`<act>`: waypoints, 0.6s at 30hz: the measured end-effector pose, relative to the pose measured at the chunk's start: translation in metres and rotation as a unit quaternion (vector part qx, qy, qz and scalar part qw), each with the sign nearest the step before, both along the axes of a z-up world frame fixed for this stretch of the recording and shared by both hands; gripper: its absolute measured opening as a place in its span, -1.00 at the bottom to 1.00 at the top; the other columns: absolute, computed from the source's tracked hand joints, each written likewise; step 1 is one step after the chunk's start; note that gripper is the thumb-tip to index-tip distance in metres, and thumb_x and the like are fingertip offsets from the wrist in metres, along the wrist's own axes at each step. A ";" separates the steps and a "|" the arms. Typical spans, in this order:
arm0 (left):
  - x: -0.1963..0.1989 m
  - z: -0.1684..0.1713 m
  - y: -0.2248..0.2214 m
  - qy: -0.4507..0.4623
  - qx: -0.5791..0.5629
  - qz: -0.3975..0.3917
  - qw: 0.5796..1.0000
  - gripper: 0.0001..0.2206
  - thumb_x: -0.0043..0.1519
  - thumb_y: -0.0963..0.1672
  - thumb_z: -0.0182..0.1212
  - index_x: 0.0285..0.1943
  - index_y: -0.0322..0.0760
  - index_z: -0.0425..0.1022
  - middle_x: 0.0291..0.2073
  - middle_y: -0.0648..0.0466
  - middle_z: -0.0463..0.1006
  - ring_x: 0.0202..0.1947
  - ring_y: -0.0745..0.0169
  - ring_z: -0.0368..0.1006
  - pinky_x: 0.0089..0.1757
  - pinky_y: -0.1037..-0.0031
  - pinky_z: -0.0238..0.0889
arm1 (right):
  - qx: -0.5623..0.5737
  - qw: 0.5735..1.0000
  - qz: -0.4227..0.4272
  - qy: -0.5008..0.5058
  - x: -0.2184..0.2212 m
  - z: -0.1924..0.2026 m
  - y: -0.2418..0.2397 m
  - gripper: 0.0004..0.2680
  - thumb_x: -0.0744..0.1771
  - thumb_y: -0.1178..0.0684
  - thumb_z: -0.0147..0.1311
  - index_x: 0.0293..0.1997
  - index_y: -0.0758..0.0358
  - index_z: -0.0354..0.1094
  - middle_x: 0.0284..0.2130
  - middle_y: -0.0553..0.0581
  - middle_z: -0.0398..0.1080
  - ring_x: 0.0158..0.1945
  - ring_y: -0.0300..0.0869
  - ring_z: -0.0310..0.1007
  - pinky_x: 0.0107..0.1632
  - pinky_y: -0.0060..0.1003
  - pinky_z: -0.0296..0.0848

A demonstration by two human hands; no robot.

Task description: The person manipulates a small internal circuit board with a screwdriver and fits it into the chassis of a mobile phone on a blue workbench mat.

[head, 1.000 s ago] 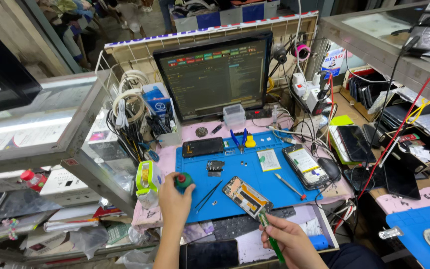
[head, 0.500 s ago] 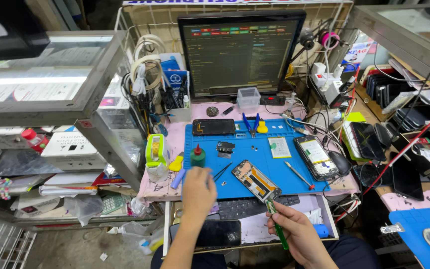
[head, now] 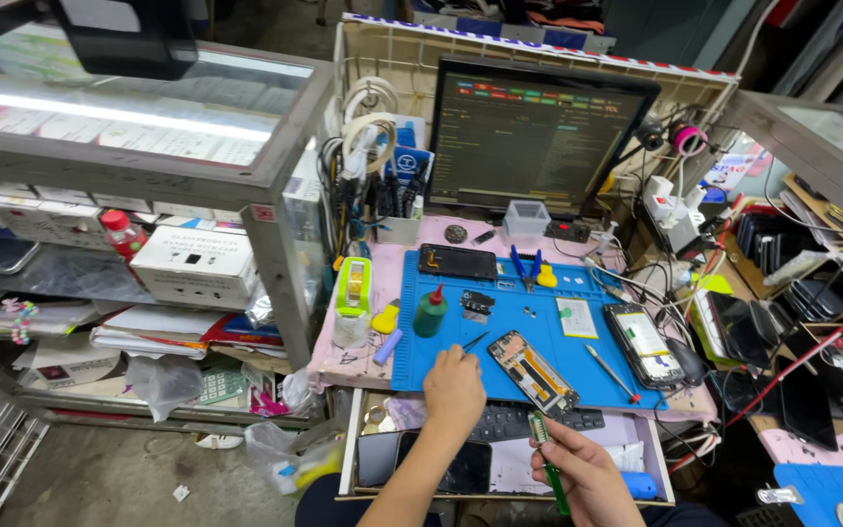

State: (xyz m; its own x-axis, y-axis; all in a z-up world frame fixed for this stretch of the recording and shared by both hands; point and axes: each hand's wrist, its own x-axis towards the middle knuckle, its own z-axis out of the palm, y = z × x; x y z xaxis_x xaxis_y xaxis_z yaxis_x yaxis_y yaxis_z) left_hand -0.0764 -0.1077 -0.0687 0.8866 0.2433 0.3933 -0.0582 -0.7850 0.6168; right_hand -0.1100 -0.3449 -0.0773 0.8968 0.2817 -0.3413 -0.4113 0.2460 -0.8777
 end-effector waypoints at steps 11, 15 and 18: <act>0.007 0.006 -0.006 -0.008 -0.023 -0.018 1.000 -0.74 0.01 -0.28 0.25 -0.10 -0.44 0.47 -0.11 -0.23 0.46 -0.03 -0.23 0.39 -0.05 0.12 0.34 | -0.067 0.997 0.022 0.021 0.056 -0.056 -0.045 -0.61 0.31 0.30 -0.03 0.34 0.42 0.20 -0.12 0.29 0.47 -0.21 -0.03 0.51 -0.18 -0.07 0.56; -0.015 0.012 -0.011 -0.063 -0.140 -0.053 0.987 -0.84 0.06 -0.29 0.23 -0.20 -0.35 0.56 -0.16 -0.23 0.47 -0.04 -0.26 0.39 -0.07 0.07 0.31 | -0.123 0.992 -0.008 -0.016 0.078 -0.050 -0.031 -0.62 0.35 0.27 -0.05 0.37 0.43 0.20 -0.14 0.43 0.47 -0.24 0.04 0.49 -0.25 -0.06 0.49; -0.034 0.018 -0.017 -0.103 -0.219 -0.096 0.965 -0.95 0.13 -0.25 0.26 -0.28 -0.31 0.57 -0.25 -0.17 0.50 -0.08 -0.23 0.42 -0.08 0.08 0.30 | -0.110 0.993 -0.038 -0.018 0.079 -0.049 -0.027 -0.64 0.36 0.24 -0.05 0.36 0.44 0.20 -0.14 0.44 0.46 -0.24 0.05 0.47 -0.27 -0.04 0.47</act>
State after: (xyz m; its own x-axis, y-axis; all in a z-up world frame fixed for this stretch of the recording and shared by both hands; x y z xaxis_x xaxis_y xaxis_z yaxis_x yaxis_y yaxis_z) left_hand -0.1105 -0.1247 -0.0503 0.8459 0.2648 0.4629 -0.3341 -0.4134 0.8470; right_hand -0.0315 -0.3717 -0.1262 0.9255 0.1351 -0.3538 -0.3656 0.0751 -0.9277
